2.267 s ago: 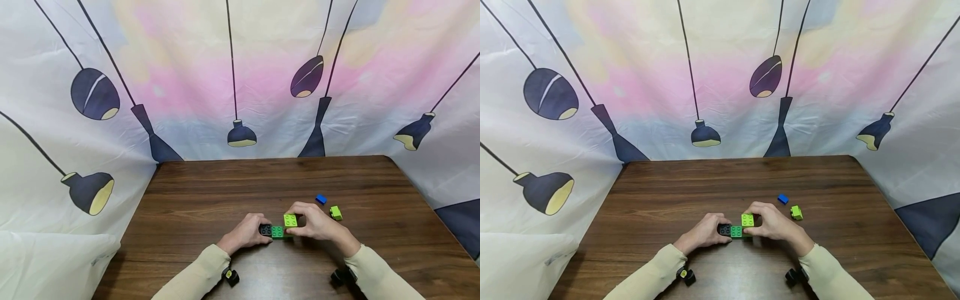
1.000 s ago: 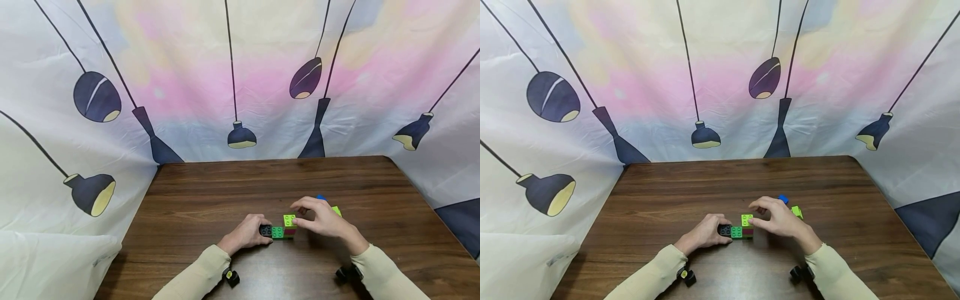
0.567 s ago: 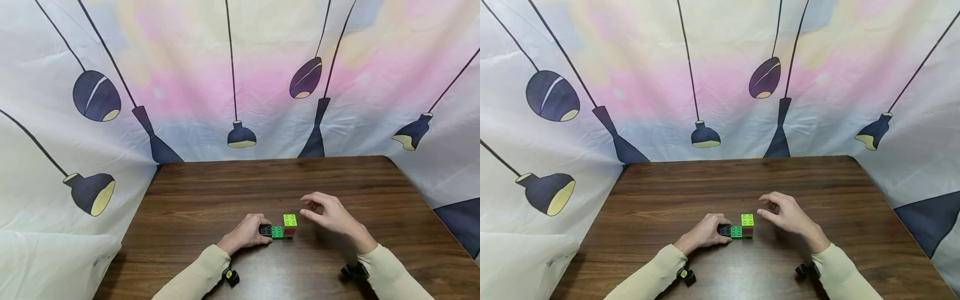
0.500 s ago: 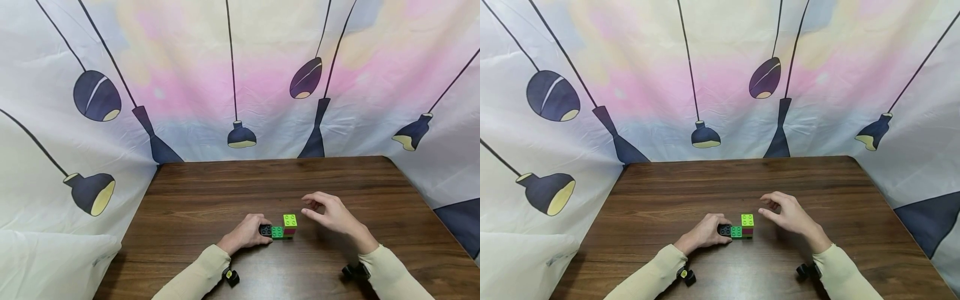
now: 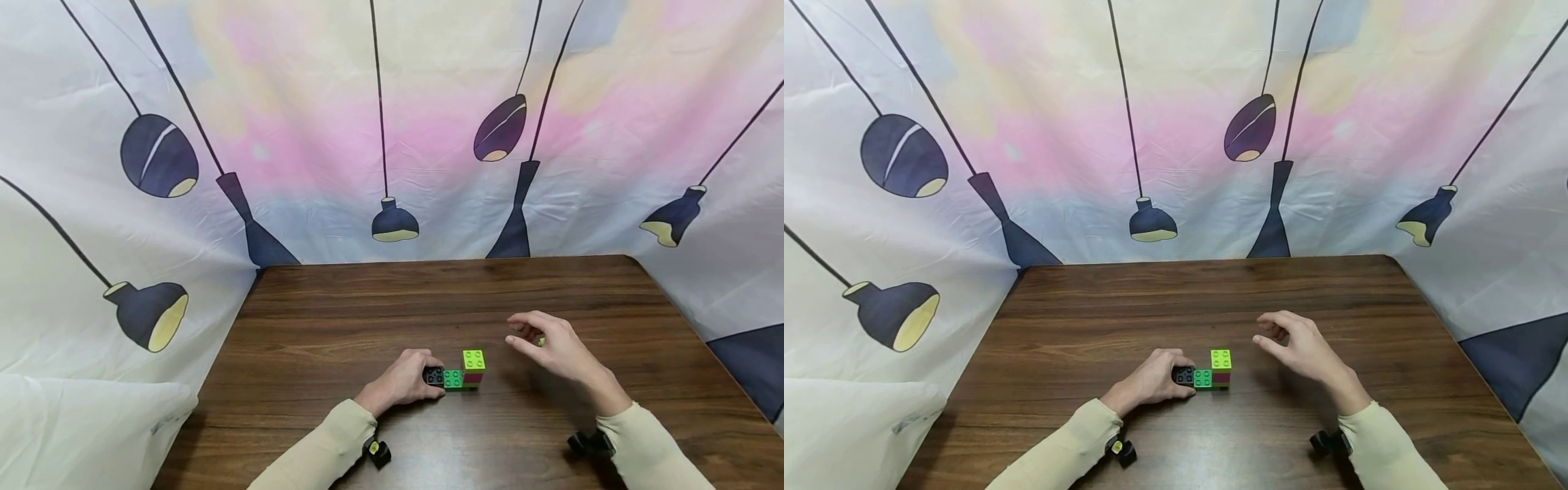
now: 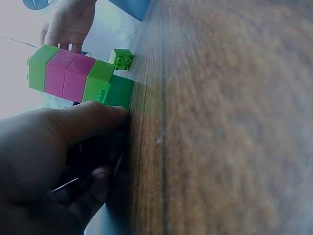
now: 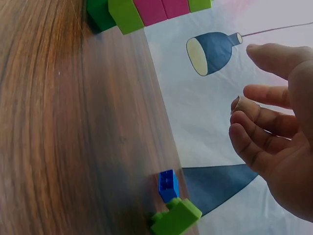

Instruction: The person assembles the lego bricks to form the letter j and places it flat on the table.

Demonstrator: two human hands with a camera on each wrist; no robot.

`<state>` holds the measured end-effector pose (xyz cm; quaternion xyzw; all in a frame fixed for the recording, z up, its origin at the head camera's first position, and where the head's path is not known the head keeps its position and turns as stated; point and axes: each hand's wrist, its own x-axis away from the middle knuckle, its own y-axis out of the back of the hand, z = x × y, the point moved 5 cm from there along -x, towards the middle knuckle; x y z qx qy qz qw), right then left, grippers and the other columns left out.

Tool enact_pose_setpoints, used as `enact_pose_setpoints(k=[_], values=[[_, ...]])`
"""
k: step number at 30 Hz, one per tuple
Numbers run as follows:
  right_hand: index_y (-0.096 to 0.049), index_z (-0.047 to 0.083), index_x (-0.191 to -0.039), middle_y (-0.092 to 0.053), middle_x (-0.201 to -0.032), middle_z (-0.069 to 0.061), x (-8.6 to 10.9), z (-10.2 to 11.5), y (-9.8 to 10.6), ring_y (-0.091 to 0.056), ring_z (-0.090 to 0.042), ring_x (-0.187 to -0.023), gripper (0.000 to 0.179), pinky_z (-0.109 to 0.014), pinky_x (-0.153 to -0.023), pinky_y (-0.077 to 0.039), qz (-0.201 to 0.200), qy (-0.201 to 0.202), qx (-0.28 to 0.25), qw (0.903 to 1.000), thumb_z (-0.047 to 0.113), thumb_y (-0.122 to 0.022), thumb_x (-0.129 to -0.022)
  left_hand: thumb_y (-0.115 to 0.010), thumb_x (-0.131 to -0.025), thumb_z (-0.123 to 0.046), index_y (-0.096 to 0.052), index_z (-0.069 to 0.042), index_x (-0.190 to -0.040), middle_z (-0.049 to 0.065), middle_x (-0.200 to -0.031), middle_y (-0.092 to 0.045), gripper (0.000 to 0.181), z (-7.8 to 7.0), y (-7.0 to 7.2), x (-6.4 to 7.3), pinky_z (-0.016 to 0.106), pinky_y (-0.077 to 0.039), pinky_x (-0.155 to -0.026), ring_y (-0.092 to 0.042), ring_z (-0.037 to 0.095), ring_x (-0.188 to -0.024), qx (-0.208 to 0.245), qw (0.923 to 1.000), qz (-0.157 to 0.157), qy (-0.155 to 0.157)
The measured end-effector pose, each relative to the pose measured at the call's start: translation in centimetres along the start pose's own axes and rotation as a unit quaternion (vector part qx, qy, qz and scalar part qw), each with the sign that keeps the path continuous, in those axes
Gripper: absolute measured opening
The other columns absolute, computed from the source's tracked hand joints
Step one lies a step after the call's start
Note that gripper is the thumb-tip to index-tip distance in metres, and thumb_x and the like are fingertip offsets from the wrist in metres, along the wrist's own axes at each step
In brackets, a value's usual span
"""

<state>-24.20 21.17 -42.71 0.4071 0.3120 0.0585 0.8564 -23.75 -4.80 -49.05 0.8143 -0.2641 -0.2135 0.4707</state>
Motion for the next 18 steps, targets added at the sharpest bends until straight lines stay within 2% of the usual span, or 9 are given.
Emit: enact_pose_setpoints(k=[5, 18], values=[[-0.069, 0.016, -0.109, -0.064, -0.086, 0.010, 0.6, -0.9, 0.3, -0.057, -0.002, -0.075, 0.025, -0.031, -0.064, -0.051, 0.005, -0.019, 0.014, 0.9997, 0.023, -0.075, -0.086, -0.085, -0.074, -0.027, -0.075, -0.015, -0.101, -0.009, -0.084, -0.060, 0.032, 0.0, -0.1, 0.0, 0.008, -0.042, -0.063, -0.050, -0.002, -0.072, 0.004, 1.0000, -0.004, -0.006], [-0.069, 0.010, -0.110, -0.062, -0.084, 0.012, 1.7, -2.0, 0.7, -0.055, 0.001, -0.073, 0.028, -0.027, -0.063, -0.050, 0.007, -0.036, 0.022, 0.9991, 0.023, -0.075, -0.086, -0.084, -0.075, -0.028, -0.075, -0.014, -0.102, -0.007, -0.086, -0.062, 0.032, -0.2, 0.1, 0.0, 0.007, -0.042, -0.063, -0.051, -0.002, -0.073, -0.001, 0.9999, -0.005, -0.011]])
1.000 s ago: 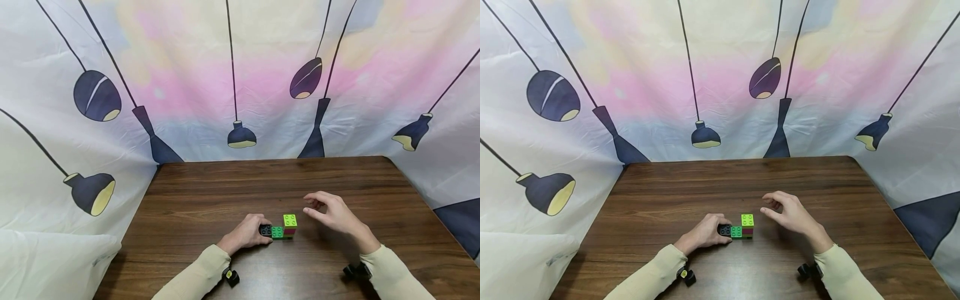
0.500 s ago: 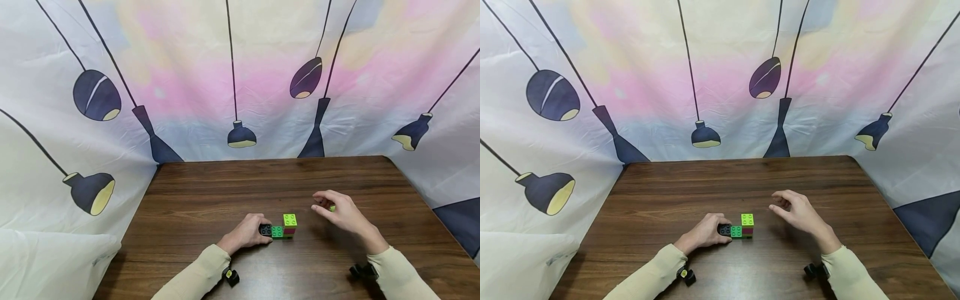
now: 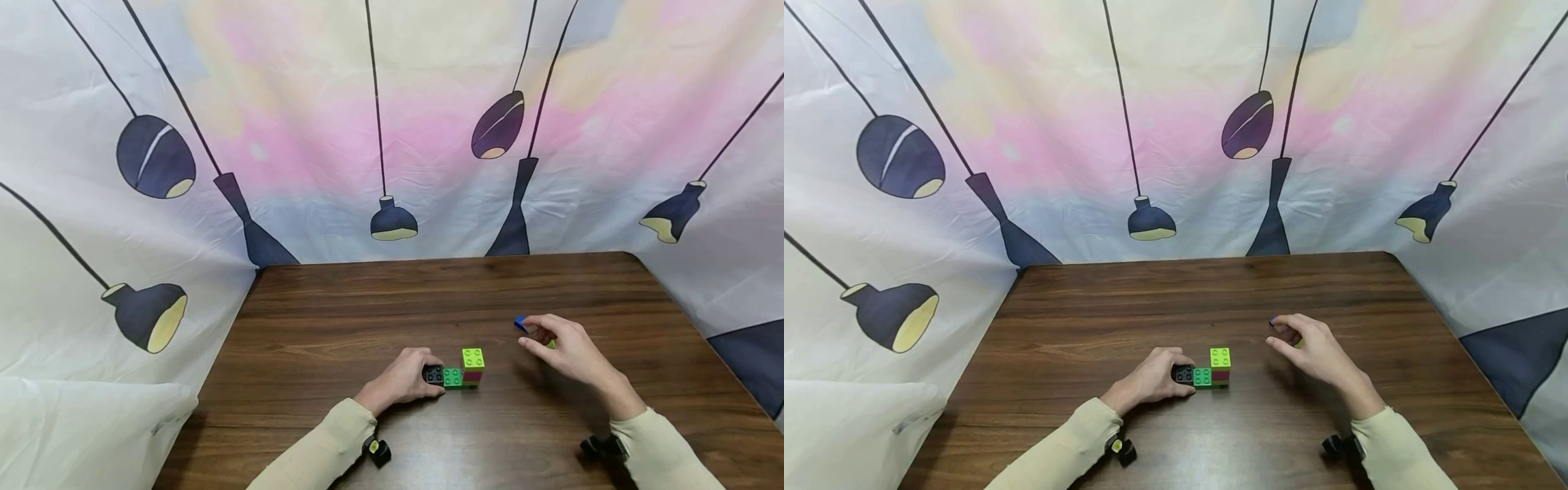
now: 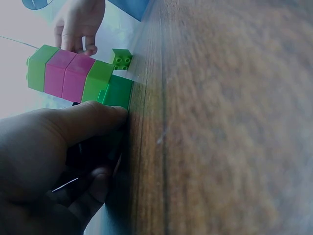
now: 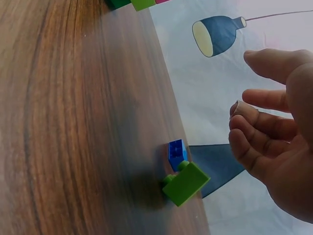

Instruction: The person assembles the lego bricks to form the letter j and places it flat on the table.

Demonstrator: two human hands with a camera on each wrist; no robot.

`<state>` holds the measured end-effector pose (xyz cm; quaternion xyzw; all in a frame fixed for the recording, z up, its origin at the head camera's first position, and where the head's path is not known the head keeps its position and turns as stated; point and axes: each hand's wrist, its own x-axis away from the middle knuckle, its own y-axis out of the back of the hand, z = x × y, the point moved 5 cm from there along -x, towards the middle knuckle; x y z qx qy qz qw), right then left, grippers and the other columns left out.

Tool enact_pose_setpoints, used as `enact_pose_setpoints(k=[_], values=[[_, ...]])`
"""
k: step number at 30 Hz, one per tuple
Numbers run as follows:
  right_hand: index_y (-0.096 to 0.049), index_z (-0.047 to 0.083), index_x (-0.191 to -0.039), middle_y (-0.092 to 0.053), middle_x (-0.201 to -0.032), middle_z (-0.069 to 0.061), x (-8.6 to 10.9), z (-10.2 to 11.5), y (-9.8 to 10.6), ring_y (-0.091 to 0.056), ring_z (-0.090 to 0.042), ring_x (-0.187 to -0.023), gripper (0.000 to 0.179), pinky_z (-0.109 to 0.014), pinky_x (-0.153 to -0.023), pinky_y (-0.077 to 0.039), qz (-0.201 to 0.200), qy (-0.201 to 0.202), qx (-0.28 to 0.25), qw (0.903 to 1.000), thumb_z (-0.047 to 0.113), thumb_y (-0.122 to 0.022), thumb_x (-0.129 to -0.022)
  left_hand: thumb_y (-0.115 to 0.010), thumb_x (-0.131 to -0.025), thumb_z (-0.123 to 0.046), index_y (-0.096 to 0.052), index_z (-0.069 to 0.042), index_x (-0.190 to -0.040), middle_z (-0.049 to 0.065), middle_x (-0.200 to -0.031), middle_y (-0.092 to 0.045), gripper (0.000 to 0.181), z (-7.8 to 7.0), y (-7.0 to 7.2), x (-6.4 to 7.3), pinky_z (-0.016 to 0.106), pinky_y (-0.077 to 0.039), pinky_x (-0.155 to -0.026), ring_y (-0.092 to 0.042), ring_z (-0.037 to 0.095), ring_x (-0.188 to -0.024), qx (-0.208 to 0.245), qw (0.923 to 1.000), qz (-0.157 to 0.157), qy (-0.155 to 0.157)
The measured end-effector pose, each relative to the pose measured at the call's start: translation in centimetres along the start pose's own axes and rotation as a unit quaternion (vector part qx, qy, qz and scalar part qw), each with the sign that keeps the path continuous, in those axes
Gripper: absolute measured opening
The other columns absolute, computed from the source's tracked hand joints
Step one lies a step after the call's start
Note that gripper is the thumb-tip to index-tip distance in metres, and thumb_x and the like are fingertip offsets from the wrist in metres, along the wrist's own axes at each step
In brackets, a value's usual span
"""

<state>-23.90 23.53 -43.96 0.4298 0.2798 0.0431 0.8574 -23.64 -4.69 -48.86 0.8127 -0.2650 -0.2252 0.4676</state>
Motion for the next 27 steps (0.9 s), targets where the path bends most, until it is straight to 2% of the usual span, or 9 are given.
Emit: enact_pose_setpoints(k=[8, 21, 27], values=[[-0.068, 0.009, -0.115, -0.067, -0.093, -0.001, 0.8, -1.0, 0.1, -0.058, -0.008, -0.076, 0.036, -0.028, -0.063, -0.048, 0.024, -0.037, 0.029, 0.9986, 0.031, -0.073, -0.087, -0.084, -0.075, -0.030, -0.075, -0.016, -0.103, -0.008, -0.087, -0.062, 0.033, 0.1, -0.1, 0.0, 0.009, -0.042, -0.065, -0.051, -0.001, -0.074, -0.008, 0.9999, 0.004, 0.004], [-0.067, 0.008, -0.115, -0.062, -0.084, 0.002, 1.5, -1.9, 0.6, -0.053, -0.006, -0.071, 0.040, -0.025, -0.059, -0.044, 0.034, -0.062, 0.053, 0.9961, 0.034, -0.075, -0.085, -0.084, -0.075, -0.029, -0.074, -0.015, -0.103, -0.008, -0.086, -0.062, 0.033, 0.1, -0.1, -0.1, 0.008, -0.042, -0.063, -0.051, -0.001, -0.073, -0.007, 1.0000, 0.005, 0.003], [-0.067, 0.006, -0.115, -0.064, -0.089, 0.000, 1.9, -2.2, 0.8, -0.056, -0.010, -0.074, 0.043, -0.026, -0.059, -0.044, 0.044, -0.074, 0.056, 0.9947, 0.035, -0.076, -0.085, -0.084, -0.075, -0.030, -0.074, -0.015, -0.104, -0.008, -0.087, -0.062, 0.034, 0.2, -0.2, -0.1, 0.009, -0.042, -0.064, -0.051, -0.001, -0.074, -0.008, 1.0000, 0.004, 0.005]])
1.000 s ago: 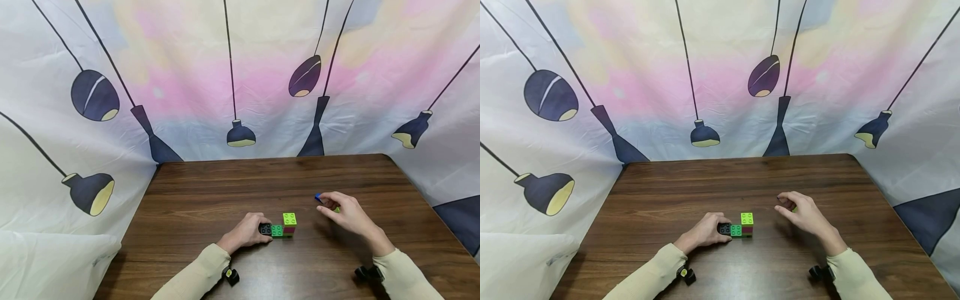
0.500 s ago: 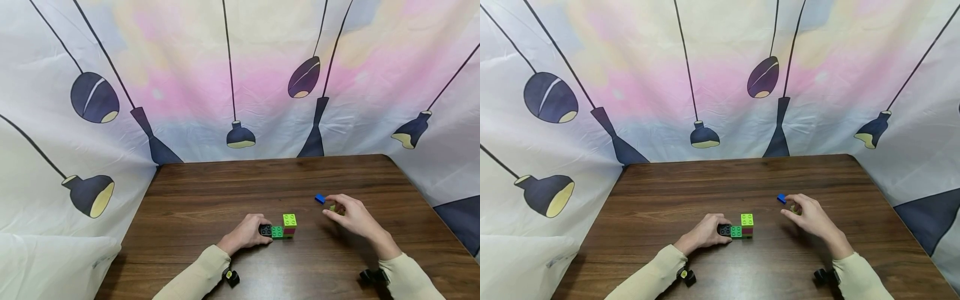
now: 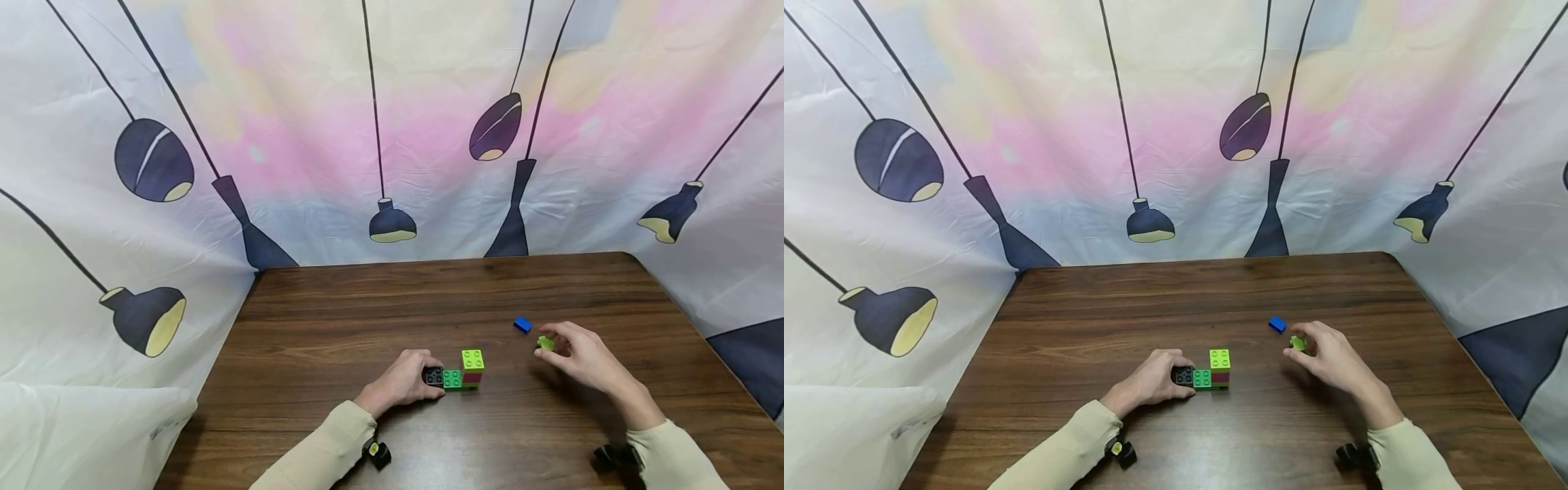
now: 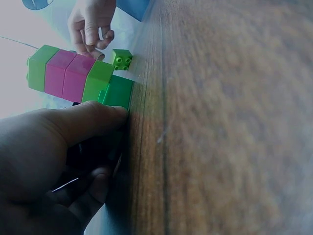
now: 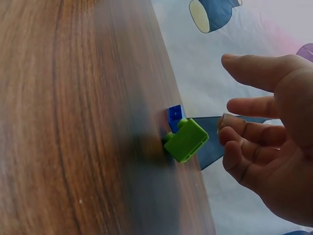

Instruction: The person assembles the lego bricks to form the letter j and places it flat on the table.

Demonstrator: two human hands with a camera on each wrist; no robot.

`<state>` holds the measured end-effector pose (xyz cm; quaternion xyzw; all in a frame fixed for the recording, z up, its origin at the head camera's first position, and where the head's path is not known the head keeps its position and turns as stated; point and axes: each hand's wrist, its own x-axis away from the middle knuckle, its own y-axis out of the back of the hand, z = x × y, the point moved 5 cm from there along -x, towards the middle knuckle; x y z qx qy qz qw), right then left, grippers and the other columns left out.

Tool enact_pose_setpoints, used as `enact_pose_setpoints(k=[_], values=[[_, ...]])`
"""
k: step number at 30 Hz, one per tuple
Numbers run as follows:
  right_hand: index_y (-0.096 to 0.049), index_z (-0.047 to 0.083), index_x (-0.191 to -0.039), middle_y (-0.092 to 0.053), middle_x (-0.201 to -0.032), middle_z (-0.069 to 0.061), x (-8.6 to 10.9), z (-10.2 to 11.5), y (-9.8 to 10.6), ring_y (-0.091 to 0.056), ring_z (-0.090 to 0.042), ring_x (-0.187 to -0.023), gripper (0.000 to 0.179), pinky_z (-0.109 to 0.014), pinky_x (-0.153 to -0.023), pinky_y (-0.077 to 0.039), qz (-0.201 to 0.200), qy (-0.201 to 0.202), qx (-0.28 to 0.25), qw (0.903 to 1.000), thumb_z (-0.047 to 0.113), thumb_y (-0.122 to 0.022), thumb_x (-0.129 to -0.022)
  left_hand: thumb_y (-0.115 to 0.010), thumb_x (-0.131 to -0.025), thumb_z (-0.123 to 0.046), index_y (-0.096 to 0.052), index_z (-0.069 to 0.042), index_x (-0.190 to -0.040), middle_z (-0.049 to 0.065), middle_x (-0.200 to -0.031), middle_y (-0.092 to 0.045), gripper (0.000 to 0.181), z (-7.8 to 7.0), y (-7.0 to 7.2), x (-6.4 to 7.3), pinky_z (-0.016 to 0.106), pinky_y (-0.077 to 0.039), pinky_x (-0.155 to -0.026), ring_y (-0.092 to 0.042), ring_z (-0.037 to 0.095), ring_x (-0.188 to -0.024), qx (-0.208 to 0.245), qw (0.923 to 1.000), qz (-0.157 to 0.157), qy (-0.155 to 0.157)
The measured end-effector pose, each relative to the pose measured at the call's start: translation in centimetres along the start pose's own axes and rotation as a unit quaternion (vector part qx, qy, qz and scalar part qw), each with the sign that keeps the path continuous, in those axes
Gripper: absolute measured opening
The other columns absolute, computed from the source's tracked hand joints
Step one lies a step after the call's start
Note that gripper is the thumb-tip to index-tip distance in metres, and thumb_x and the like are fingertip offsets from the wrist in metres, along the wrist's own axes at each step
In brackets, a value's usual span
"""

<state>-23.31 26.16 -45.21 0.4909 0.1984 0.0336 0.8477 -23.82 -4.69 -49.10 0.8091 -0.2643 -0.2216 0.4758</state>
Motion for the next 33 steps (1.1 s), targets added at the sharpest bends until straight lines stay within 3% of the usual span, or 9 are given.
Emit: enact_pose_setpoints(k=[9, 20, 33], values=[[-0.067, 0.007, -0.114, -0.064, -0.094, 0.001, 0.6, -0.6, -0.3, -0.056, -0.010, -0.078, 0.041, -0.027, -0.062, -0.046, 0.019, -0.007, 0.014, 0.9997, 0.034, -0.075, -0.085, -0.084, -0.074, -0.029, -0.075, -0.015, -0.102, -0.008, -0.086, -0.062, 0.033, -0.1, 0.0, 0.0, 0.008, -0.042, -0.063, -0.051, -0.001, -0.073, 0.003, 1.0000, -0.003, -0.007], [-0.068, 0.007, -0.110, -0.065, -0.094, -0.002, 0.8, -0.9, 0.0, -0.057, -0.011, -0.077, 0.033, -0.028, -0.060, -0.045, -0.009, -0.008, 0.013, 0.9998, 0.024, -0.078, -0.083, -0.084, -0.076, -0.029, -0.074, -0.014, -0.105, -0.007, -0.088, -0.062, 0.034, -0.1, 0.1, 0.1, 0.008, -0.043, -0.063, -0.052, -0.001, -0.074, 0.009, 0.9999, 0.000, -0.004], [-0.066, 0.003, -0.112, -0.064, -0.093, -0.005, 0.4, -1.7, -1.0, -0.056, -0.009, -0.072, 0.032, -0.026, -0.058, -0.045, 0.033, -0.031, 0.016, 0.9989, 0.014, -0.075, -0.083, -0.084, -0.074, -0.030, -0.075, -0.016, -0.103, -0.009, -0.086, -0.061, 0.033, 0.0, 0.0, 0.1, 0.009, -0.042, -0.063, -0.051, -0.001, -0.073, 0.003, 1.0000, 0.000, 0.001]])
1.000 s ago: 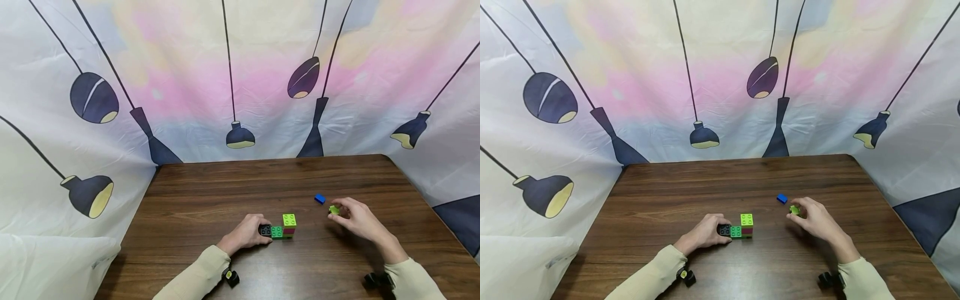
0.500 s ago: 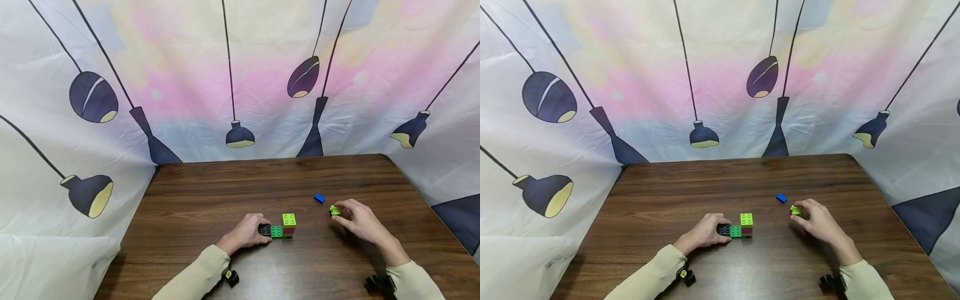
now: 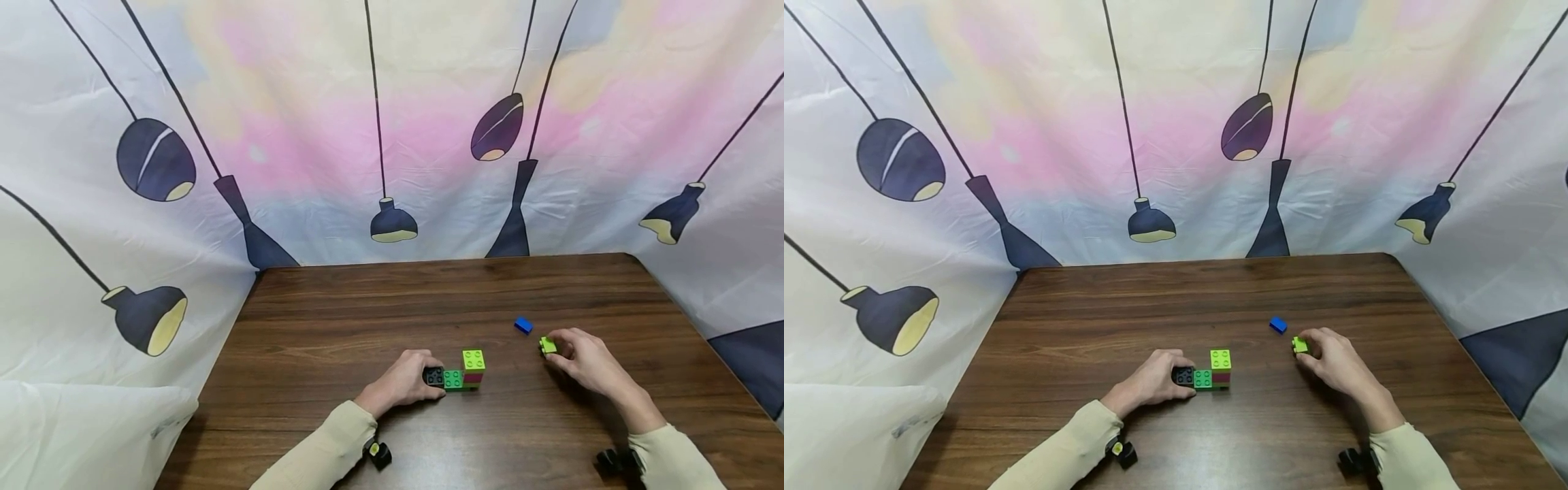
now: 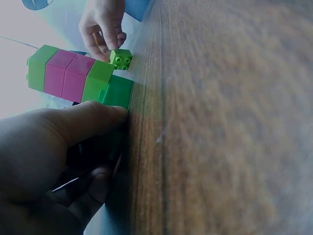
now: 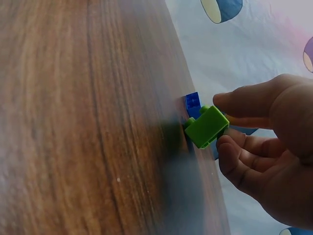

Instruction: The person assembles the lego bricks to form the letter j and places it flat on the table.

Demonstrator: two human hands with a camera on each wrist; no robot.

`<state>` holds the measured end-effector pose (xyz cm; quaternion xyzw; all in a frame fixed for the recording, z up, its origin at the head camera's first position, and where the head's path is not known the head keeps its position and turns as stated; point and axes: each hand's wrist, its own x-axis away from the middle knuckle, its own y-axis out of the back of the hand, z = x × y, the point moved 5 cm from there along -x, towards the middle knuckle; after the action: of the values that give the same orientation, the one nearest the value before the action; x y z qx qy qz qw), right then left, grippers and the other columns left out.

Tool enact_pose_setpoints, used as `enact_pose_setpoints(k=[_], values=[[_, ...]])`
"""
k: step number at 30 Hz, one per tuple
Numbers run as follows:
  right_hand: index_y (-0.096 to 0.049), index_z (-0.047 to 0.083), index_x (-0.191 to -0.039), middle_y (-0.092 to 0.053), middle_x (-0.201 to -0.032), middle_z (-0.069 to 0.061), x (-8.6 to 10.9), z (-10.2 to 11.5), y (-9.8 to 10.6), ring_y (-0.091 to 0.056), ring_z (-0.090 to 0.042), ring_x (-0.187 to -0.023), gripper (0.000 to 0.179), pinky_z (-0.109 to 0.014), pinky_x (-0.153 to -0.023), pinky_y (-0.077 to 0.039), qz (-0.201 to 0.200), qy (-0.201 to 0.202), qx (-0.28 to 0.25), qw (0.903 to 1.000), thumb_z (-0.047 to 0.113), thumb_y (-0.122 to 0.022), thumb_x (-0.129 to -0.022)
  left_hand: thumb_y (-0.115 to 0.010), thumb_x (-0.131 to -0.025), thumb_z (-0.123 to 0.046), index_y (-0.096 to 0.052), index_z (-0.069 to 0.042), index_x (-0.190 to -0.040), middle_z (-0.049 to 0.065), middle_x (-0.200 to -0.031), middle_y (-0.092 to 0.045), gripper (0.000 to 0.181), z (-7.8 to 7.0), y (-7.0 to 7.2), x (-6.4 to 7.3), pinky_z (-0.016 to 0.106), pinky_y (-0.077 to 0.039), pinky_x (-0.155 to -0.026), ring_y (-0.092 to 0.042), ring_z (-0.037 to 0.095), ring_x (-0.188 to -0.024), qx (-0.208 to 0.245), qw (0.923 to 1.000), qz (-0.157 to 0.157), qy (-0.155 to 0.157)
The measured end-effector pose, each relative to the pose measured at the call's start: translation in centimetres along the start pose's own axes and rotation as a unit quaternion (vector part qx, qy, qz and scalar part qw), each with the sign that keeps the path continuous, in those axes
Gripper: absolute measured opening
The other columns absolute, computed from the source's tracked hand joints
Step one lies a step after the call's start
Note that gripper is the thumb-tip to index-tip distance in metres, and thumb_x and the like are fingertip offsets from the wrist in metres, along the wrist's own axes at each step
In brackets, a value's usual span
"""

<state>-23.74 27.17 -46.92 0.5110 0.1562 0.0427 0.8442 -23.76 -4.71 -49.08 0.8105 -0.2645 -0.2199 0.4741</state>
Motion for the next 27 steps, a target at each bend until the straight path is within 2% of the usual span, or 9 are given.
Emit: enact_pose_setpoints(k=[13, 20, 27], values=[[-0.067, 0.007, -0.098, -0.064, -0.083, -0.001, -0.41, -0.02, -0.45, -0.059, -0.013, -0.072, 0.020, -0.035, -0.063, -0.048, -0.015, -0.019, 0.006, 0.9997, 0.014, -0.076, -0.082, -0.084, -0.074, -0.028, -0.075, -0.016, -0.102, -0.009, -0.086, -0.061, 0.032, -0.12, -0.08, 0.08, 0.007, -0.042, -0.064, -0.051, -0.002, -0.073, 0.005, 1.0000, -0.003, -0.005], [-0.065, 0.003, -0.112, -0.064, -0.083, -0.003, -0.71, 0.00, -0.34, -0.059, -0.013, -0.072, 0.030, -0.032, -0.060, -0.046, 0.010, -0.033, 0.002, 0.9994, 0.011, -0.070, -0.084, -0.084, -0.075, -0.028, -0.074, -0.015, -0.103, -0.009, -0.086, -0.061, 0.032, -0.07, -0.05, 0.07, 0.007, -0.042, -0.063, -0.051, -0.002, -0.073, 0.004, 1.0000, -0.001, -0.005], [-0.066, 0.002, -0.118, -0.063, -0.094, -0.010, -0.57, -0.05, -0.34, -0.058, -0.015, -0.075, 0.036, -0.033, -0.062, -0.045, 0.018, -0.048, -0.004, 0.9987, 0.012, -0.066, -0.084, -0.084, -0.075, -0.028, -0.074, -0.015, -0.104, -0.008, -0.086, -0.062, 0.033, -0.02, -0.02, 0.06, 0.007, -0.042, -0.063, -0.051, -0.002, -0.073, 0.004, 1.0000, -0.002, -0.005]])
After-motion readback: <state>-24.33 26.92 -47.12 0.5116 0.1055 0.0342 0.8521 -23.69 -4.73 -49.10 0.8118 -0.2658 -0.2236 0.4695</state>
